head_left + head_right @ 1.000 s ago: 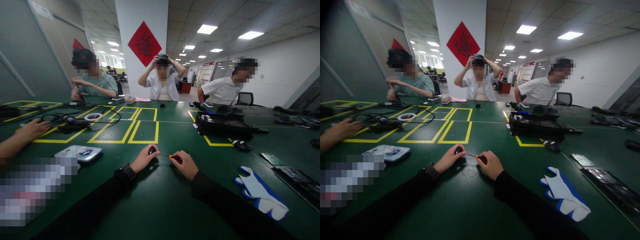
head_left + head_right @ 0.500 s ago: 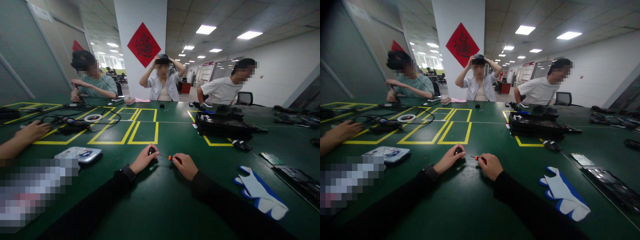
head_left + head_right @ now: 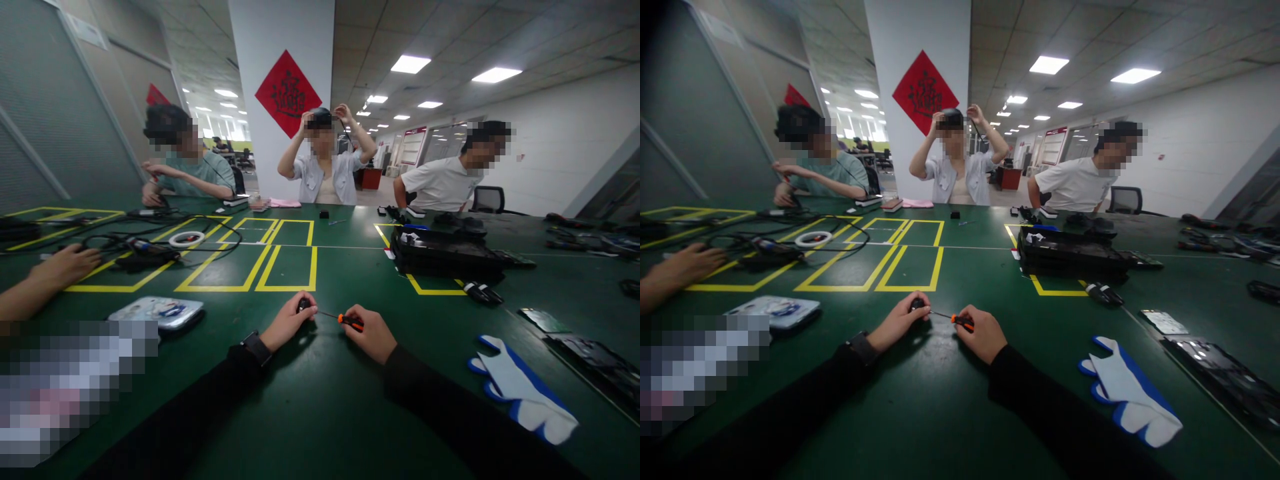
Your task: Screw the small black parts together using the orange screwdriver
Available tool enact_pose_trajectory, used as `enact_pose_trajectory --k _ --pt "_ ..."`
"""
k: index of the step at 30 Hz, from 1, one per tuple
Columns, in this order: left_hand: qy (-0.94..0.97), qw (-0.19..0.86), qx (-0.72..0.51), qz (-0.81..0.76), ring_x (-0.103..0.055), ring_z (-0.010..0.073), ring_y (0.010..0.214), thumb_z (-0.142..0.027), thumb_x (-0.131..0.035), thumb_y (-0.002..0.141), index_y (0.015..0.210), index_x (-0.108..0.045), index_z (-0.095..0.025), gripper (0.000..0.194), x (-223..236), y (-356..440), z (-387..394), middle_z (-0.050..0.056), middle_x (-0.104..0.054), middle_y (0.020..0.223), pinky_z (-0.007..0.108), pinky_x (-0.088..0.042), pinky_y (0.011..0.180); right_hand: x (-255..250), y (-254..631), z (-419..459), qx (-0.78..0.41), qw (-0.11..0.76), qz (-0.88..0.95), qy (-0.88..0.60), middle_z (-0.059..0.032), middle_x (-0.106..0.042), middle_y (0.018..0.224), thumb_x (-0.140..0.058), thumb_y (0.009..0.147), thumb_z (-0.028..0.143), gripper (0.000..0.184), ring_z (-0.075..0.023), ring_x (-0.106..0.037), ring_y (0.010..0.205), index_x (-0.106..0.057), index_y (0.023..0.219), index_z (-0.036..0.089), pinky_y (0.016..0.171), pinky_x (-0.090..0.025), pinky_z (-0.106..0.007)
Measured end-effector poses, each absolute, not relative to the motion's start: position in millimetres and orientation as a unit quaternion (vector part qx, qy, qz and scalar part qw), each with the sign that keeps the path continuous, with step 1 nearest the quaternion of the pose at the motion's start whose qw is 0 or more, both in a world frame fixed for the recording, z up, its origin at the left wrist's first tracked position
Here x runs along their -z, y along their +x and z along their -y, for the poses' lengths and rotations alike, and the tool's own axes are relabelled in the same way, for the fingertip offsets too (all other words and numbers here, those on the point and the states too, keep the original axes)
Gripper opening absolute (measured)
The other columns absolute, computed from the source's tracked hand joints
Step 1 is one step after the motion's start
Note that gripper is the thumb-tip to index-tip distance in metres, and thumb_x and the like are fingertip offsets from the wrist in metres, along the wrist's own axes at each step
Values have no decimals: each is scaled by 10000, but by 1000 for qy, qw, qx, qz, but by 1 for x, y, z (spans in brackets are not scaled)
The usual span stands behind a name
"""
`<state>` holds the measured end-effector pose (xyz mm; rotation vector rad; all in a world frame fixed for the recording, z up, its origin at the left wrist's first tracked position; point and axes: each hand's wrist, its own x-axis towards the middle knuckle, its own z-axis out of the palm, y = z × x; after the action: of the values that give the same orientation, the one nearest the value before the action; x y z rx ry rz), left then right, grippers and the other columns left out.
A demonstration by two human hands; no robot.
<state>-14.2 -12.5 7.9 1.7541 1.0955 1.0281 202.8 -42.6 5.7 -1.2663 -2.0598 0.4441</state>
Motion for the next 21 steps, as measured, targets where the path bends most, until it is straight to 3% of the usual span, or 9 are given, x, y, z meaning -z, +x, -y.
enact_pose_trajectory --k 8,14,21 --pt "685 414 -414 -434 -521 130 633 -350 -504 763 848 -499 -183 187 -8 -14 13 -30 -543 654 247 -388 633 -11 204 44 -137 330 813 -459 -40 -578 844 -468 833 226 147 -156 -524 804 -596 889 182 727 -399 -274" --pt "670 416 -420 -448 -529 133 625 -361 -511 758 866 -499 -183 209 -8 -15 12 -27 -546 656 250 -397 630 -7 202 45 -132 329 805 -476 -41 -580 907 -489 826 245 191 -166 -547 841 -574 994 214 771 -413 -296" --pt "683 409 -414 -441 -536 136 637 -345 -509 761 855 -506 -185 186 -8 -15 12 -28 -557 649 250 -400 640 -6 205 43 -143 345 805 -460 -38 -582 907 -549 787 216 196 -166 -553 825 -567 983 222 753 -431 -298"
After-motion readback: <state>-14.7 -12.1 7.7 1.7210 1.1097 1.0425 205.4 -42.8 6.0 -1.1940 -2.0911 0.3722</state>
